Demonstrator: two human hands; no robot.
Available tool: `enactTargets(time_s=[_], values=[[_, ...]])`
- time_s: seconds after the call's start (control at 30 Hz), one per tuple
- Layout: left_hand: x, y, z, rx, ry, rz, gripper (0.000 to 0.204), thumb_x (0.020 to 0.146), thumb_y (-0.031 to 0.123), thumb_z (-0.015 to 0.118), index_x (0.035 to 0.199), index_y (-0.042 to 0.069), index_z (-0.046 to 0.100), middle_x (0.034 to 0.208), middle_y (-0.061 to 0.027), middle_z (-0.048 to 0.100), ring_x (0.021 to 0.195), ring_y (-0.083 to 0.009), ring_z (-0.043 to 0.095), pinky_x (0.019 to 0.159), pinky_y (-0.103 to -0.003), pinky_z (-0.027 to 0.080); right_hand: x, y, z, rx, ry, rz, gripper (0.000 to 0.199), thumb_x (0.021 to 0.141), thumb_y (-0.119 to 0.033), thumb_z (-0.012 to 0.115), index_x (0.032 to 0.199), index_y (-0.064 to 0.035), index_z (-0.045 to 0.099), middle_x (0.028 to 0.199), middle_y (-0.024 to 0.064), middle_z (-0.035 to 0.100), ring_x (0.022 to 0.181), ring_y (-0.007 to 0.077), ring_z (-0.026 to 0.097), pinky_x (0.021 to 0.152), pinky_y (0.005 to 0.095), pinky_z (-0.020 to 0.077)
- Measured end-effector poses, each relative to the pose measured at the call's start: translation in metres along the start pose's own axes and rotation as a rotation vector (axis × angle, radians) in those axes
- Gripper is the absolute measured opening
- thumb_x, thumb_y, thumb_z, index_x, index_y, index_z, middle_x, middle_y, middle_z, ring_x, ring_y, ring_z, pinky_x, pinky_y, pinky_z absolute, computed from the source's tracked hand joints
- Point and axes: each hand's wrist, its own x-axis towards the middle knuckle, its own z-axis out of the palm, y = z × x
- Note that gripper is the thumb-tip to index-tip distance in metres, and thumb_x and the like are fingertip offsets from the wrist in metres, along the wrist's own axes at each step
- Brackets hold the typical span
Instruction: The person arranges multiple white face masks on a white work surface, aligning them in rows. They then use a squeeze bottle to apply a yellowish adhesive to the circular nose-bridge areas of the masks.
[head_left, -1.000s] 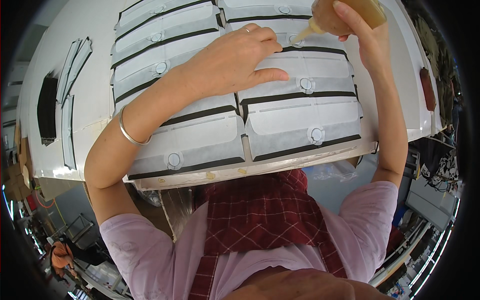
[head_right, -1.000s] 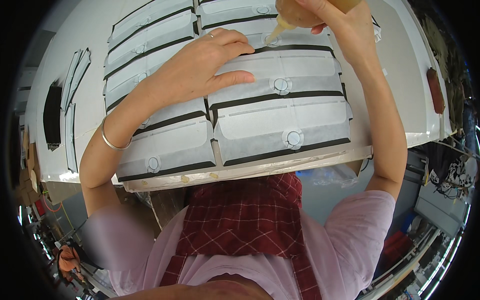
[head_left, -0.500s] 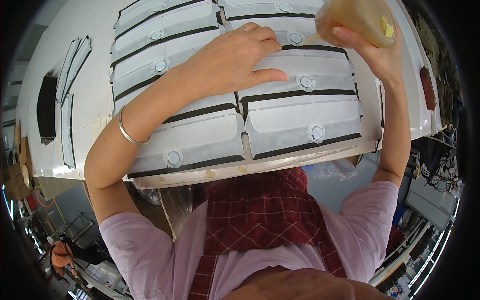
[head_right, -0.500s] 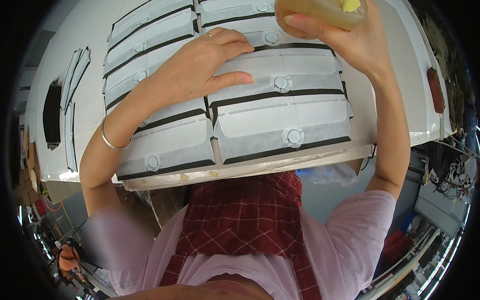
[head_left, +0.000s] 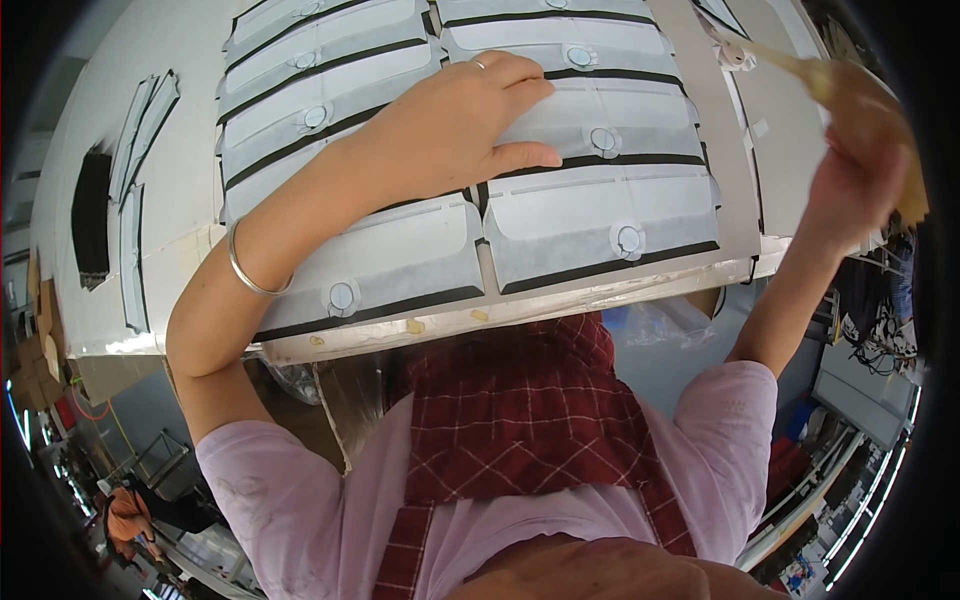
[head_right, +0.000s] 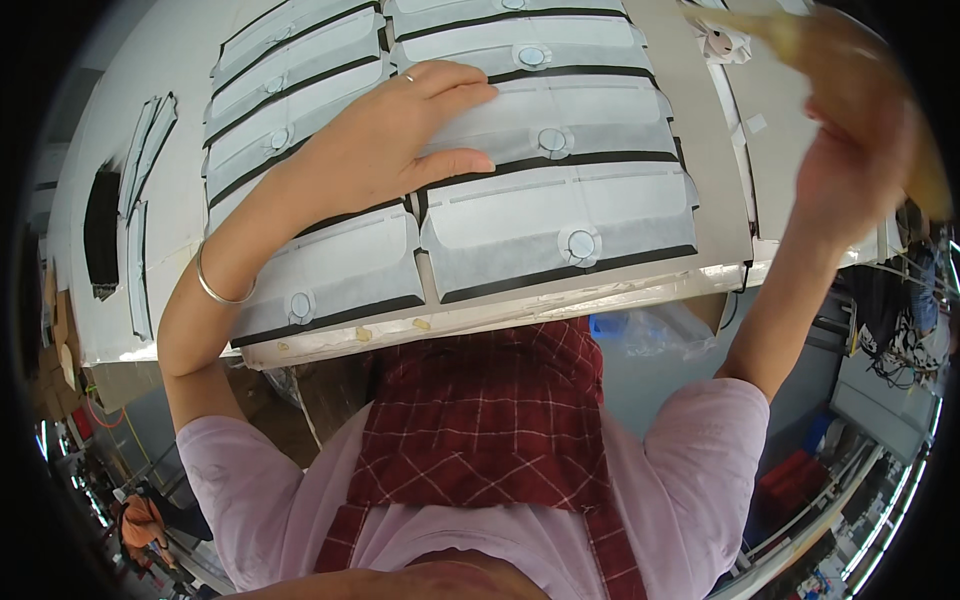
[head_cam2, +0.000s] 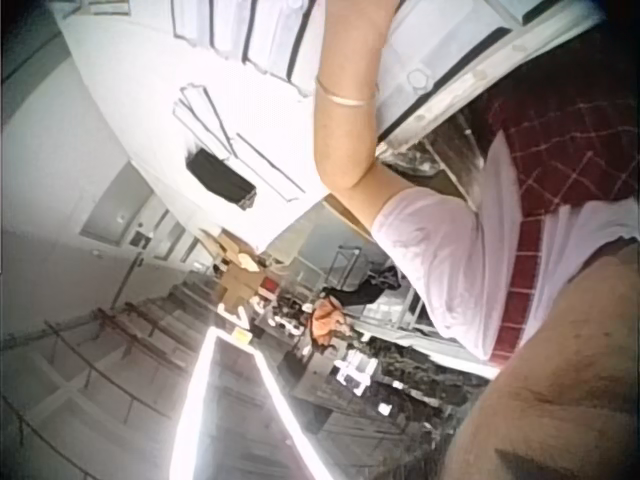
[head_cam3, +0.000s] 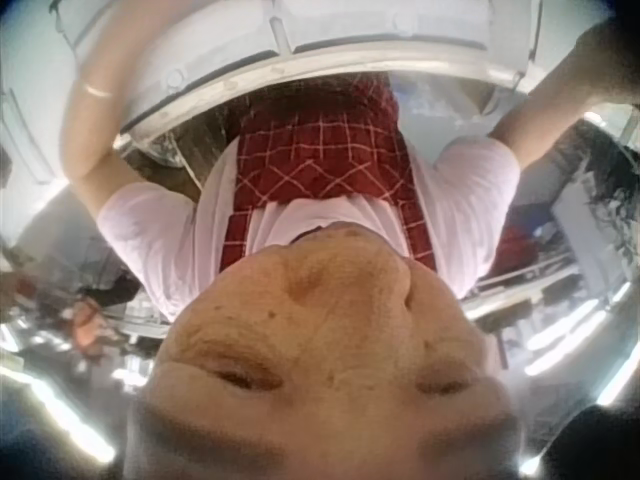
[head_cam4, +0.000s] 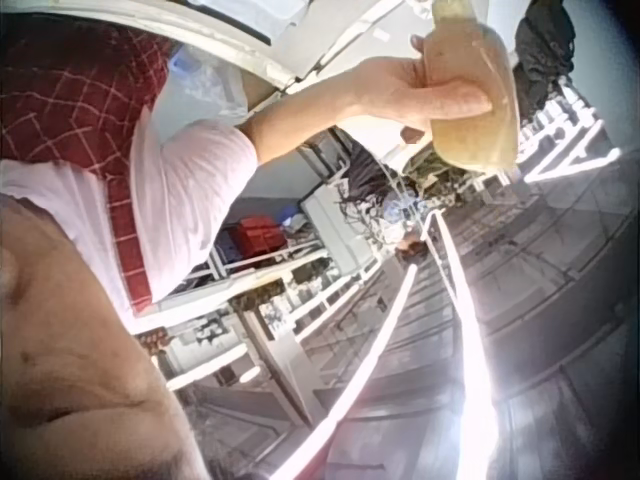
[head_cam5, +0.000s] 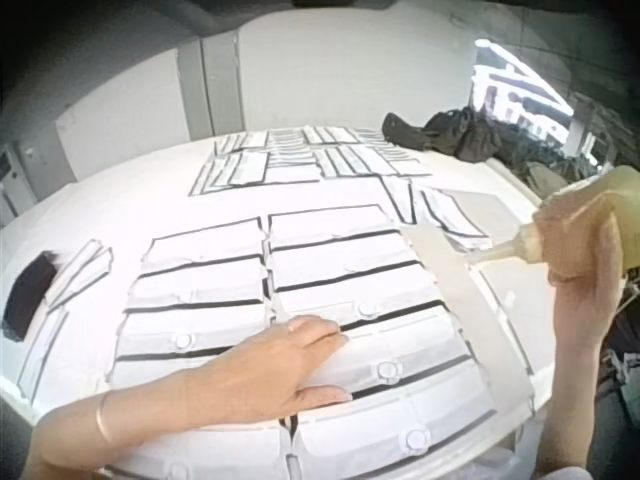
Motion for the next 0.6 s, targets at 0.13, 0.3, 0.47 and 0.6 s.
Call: enactTargets(time_s=[0.13, 0.3, 0.47, 0.6], values=[[-0.002, 0.008, 0.003, 0.008, 0.000, 0.006, 0.061, 0.094, 0.041, 0.069, 0.132, -0.006, 0.060, 0.137, -0.0183, 0.059, 0.127, -0.0361, 0.055, 0.108, -0.043, 0.048, -0.025, 0.038, 0.036, -0.137, -0.207, 0.149, 0.036, 0.096, -0.017, 0.070, 0.126, 0.0011, 0.062, 0.114, 0.0113, 0.069, 0.092, 0.0203, 0.070, 0.065, 0.0348, 0.0575], [-0.006, 0.003, 0.005, 0.047, -0.004, -0.004, 0.064, 0.094, 0.043, 0.068, 0.132, -0.007, 0.059, 0.138, -0.0192, 0.058, 0.128, -0.0363, 0.055, 0.107, -0.043, 0.048, -0.037, 0.046, 0.076, -0.223, -0.431, 0.204, 0.039, 0.090, -0.020, 0.080, 0.119, 0.0004, 0.064, 0.106, 0.0080, 0.070, 0.087, 0.0167, 0.068, 0.069, 0.0313, 0.0561], [-0.007, 0.002, 0.006, 0.043, 0.006, 0.001, 0.064, 0.094, 0.043, 0.067, 0.131, -0.008, 0.059, 0.137, -0.0195, 0.058, 0.128, -0.0362, 0.055, 0.107, -0.044, 0.048, -0.039, 0.050, 0.081, -0.349, -0.404, 0.196, 0.036, 0.089, -0.020, 0.082, 0.114, 0.0015, 0.067, 0.099, 0.0081, 0.071, 0.077, 0.0181, 0.070, 0.064, 0.0313, 0.0571], [-0.006, 0.001, 0.006, 0.046, 0.006, 0.004, 0.063, 0.094, 0.043, 0.068, 0.131, -0.008, 0.059, 0.137, -0.0194, 0.058, 0.127, -0.0360, 0.055, 0.107, -0.044, 0.048, -0.036, 0.050, 0.077, -0.373, -0.441, 0.195, 0.039, 0.088, -0.022, 0.083, 0.115, 0.0003, 0.067, 0.100, 0.0073, 0.071, 0.081, 0.0169, 0.069, 0.067, 0.0301, 0.0567]])
